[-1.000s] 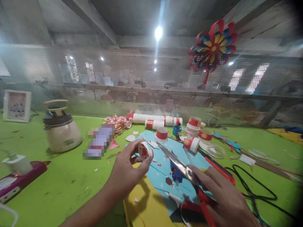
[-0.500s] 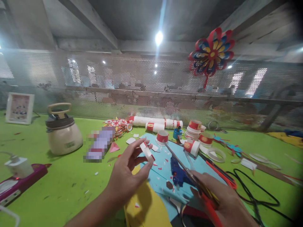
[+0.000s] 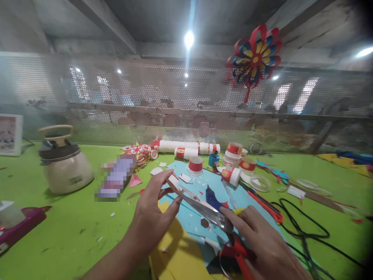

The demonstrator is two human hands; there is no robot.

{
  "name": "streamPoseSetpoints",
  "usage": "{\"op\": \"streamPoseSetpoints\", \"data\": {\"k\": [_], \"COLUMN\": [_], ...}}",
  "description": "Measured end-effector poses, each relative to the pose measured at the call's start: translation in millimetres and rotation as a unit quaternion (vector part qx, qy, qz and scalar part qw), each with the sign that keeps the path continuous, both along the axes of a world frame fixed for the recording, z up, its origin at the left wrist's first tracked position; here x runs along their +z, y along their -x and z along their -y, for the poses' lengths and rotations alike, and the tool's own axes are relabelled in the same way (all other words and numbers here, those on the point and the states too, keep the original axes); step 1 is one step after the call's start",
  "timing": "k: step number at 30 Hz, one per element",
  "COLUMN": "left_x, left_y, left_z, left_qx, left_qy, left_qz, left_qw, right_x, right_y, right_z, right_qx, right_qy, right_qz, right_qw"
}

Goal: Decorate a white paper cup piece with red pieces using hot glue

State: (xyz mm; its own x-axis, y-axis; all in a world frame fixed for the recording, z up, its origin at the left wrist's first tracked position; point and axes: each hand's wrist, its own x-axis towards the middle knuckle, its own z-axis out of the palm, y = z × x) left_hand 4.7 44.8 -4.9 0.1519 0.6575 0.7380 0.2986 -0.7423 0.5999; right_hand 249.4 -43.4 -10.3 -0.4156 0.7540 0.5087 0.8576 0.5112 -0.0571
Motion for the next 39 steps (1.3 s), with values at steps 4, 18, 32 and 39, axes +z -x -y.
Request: {"op": "streamPoseSetpoints", "data": {"k": [4,18,32,39], "left_x": [-1.9,-2.8,-1.7,-1.4], "left_y": [-0.7,-0.7,-4.2,-6.0], "left_z": [0.5,3.8,7.4,10.2], "left_qx": [0.038,0.081,0.091,0.097], "left_qy": [-0.037,-0.074,-0.09,-0.085], "left_qz": [-0.043,-0.082,-0.074,-0.073], "left_qw": [0.998,0.991,0.989,0.989], "right_x": [3.3,-1.4,-4.4,-5.4], "right_y": [4.7,1.2,1.0,1.3], "right_z": [-0.2,2.3,5.1,4.8], "right_qx": [-0.001,-0.021,-0.002,-0.006], "right_qy": [-0.023,-0.012,-0.003,-0.019], "right_qz": [0.017,0.024,0.025,0.025], "right_qw": [1.0,0.999,1.0,1.0]}}
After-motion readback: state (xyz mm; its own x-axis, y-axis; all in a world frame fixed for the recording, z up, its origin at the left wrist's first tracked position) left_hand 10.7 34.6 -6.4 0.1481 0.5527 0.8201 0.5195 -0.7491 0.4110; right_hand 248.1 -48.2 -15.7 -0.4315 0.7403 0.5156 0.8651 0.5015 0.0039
